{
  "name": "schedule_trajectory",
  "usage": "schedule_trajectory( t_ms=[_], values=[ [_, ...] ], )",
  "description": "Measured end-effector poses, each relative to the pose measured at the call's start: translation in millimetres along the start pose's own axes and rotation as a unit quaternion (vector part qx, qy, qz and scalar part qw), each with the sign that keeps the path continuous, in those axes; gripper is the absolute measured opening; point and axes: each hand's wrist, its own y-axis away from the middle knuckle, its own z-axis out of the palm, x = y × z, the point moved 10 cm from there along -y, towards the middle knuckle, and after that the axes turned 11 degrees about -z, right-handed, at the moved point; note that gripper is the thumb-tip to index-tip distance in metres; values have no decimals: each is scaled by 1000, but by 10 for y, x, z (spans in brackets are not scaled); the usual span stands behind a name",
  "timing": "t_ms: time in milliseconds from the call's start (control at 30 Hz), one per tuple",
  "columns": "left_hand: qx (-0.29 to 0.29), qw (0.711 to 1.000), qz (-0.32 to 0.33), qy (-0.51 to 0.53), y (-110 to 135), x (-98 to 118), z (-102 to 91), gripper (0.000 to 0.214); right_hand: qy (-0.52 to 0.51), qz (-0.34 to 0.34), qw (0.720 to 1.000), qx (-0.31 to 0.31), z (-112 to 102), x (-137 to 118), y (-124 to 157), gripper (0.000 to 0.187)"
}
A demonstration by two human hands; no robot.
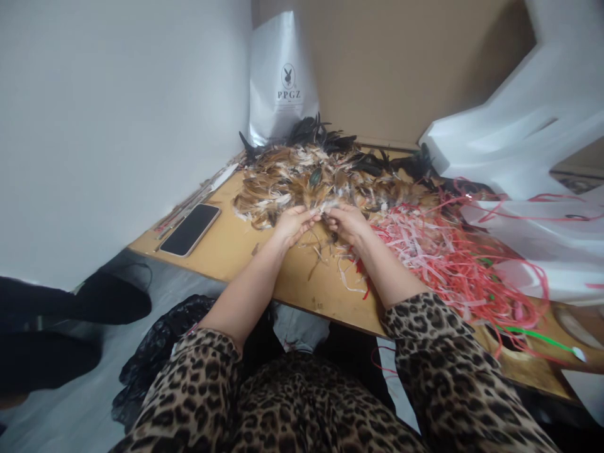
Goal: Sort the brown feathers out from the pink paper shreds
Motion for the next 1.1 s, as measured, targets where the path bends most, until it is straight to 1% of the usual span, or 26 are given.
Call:
schedule_trajectory(
  t_ms=[200,400,567,700,933,1100],
  values=[
    [-17,999,16,25,37,64,49,4,-79,63,995,-30,77,60,52,29],
    [-37,999,25,-3,49,75,91,9,-100,68,992,-29,93,54,58,26],
    [-68,997,18,-22,61,49,150,10,-83,65,994,-41,133,30,78,24],
    [-56,998,1,-27,53,14,135,10,-52,40,998,-20,78,20,48,28],
    [-28,999,-24,-18,11,-67,66,8,49,-52,997,23,-41,-66,-19,31],
    [-17,998,-32,-42,21,-96,65,8,127,-70,988,45,-100,-85,-16,31]
  ],
)
